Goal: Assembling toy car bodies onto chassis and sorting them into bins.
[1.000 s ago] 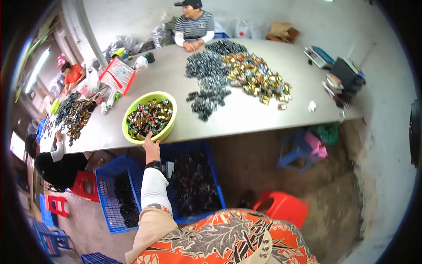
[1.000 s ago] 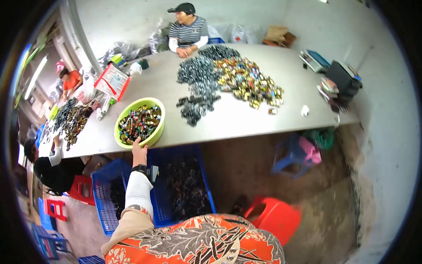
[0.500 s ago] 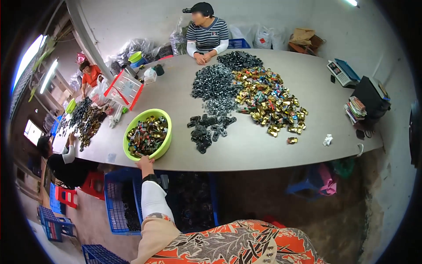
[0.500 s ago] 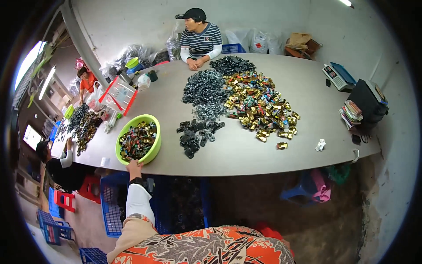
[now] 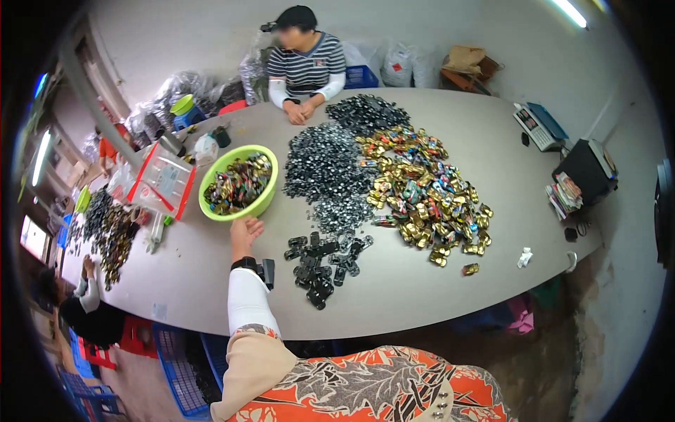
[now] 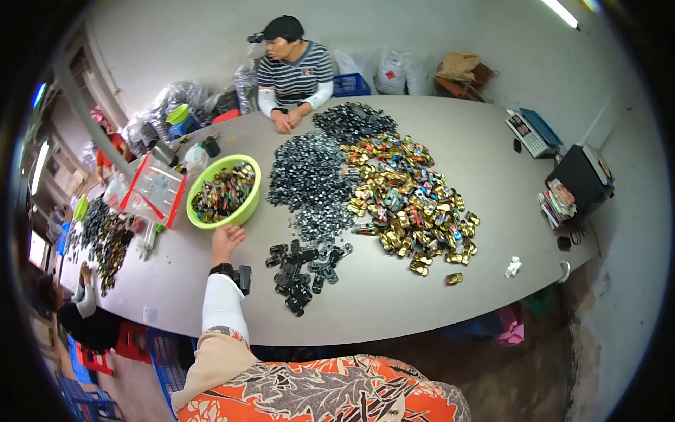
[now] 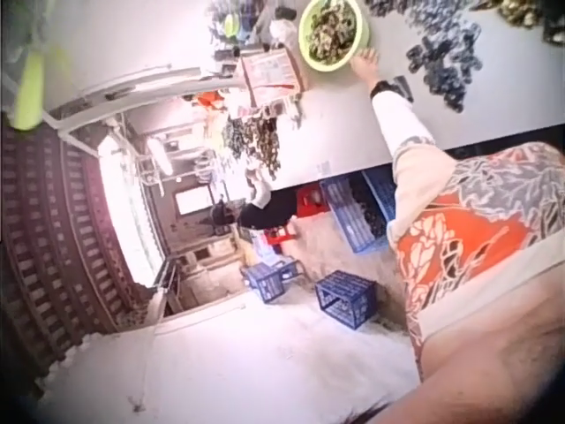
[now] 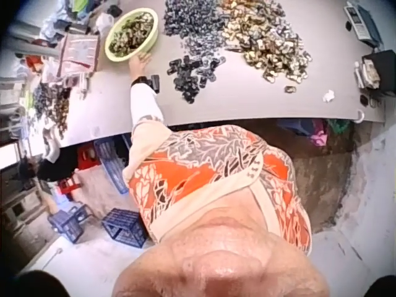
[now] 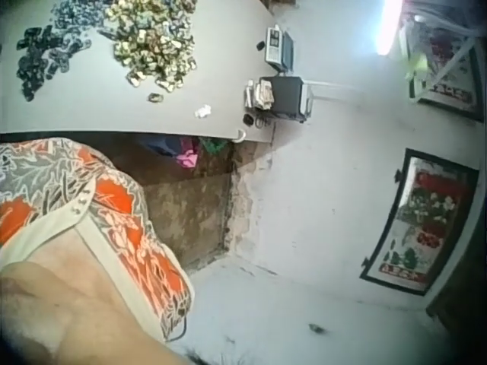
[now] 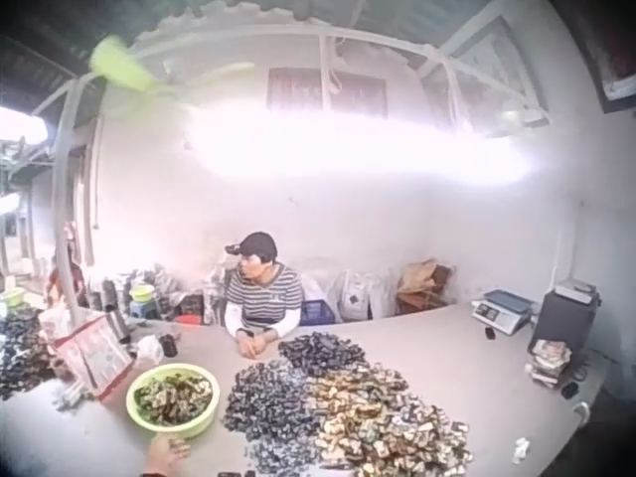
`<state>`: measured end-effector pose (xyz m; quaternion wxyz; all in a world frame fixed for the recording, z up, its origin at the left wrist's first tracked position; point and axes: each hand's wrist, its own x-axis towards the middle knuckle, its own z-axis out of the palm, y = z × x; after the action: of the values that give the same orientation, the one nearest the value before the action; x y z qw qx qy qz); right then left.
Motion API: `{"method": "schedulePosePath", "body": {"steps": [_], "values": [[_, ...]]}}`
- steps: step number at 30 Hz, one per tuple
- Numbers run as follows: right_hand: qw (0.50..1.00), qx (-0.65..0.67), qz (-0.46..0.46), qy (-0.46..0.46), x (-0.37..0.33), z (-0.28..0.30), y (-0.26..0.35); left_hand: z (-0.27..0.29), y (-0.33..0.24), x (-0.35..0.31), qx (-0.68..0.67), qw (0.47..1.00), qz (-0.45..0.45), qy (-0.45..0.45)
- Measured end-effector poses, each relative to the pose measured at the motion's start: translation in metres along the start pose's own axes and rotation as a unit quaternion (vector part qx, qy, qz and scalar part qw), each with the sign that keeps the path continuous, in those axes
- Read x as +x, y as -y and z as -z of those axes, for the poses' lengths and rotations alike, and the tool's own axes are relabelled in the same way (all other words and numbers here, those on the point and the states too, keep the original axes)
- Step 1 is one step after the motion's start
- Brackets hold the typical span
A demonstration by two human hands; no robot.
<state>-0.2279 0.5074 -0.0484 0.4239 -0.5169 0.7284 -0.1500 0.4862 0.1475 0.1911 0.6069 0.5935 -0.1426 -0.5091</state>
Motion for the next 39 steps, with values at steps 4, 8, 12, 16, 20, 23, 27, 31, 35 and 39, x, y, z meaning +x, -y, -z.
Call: {"method": "schedulePosePath", "body": {"steps": [4,8,12,16,20,23,27,31,35,39], "values": [[0.996,0.023,-0.088,-0.019,-0.074,-0.013,-0.022,-0.036,-0.015,0.019,0.061,0.997,-0.017,0.045],[0.985,0.046,-0.164,-0.027,-0.144,-0.023,-0.029,-0.04,0.004,0.042,0.104,0.992,0.03,0.062],[0.983,0.027,-0.182,-0.008,-0.158,0.004,0.008,-0.033,0.053,0.021,0.087,0.994,0.028,0.06],[0.984,-0.076,-0.045,-0.155,-0.103,0.076,0.137,0.005,0.07,-0.048,0.11,0.993,0.032,0.029],[0.951,-0.056,0.095,-0.288,-0.026,0.129,0.184,0.012,0.088,-0.131,0.109,0.993,0.03,-0.025],[0.95,-0.029,0.12,-0.285,0.03,0.155,0.203,-0.01,0.118,-0.187,0.075,0.996,0.047,-0.007],[0.904,-0.151,0.32,-0.239,0.074,0.166,0.24,-0.087,0.153,-0.26,0.139,0.986,0.088,0.025],[0.908,-0.255,0.332,-0.02,0.106,0.158,0.234,-0.152,0.175,-0.304,0.222,0.962,0.109,0.116],[0.948,-0.12,0.286,-0.074,0.113,0.155,0.235,-0.167,0.204,-0.293,0.297,0.946,0.06,0.113],[0.972,-0.076,0.223,0.02,0.119,0.149,0.238,-0.139,0.213,-0.259,0.403,0.915,-0.028,0.013]]}}
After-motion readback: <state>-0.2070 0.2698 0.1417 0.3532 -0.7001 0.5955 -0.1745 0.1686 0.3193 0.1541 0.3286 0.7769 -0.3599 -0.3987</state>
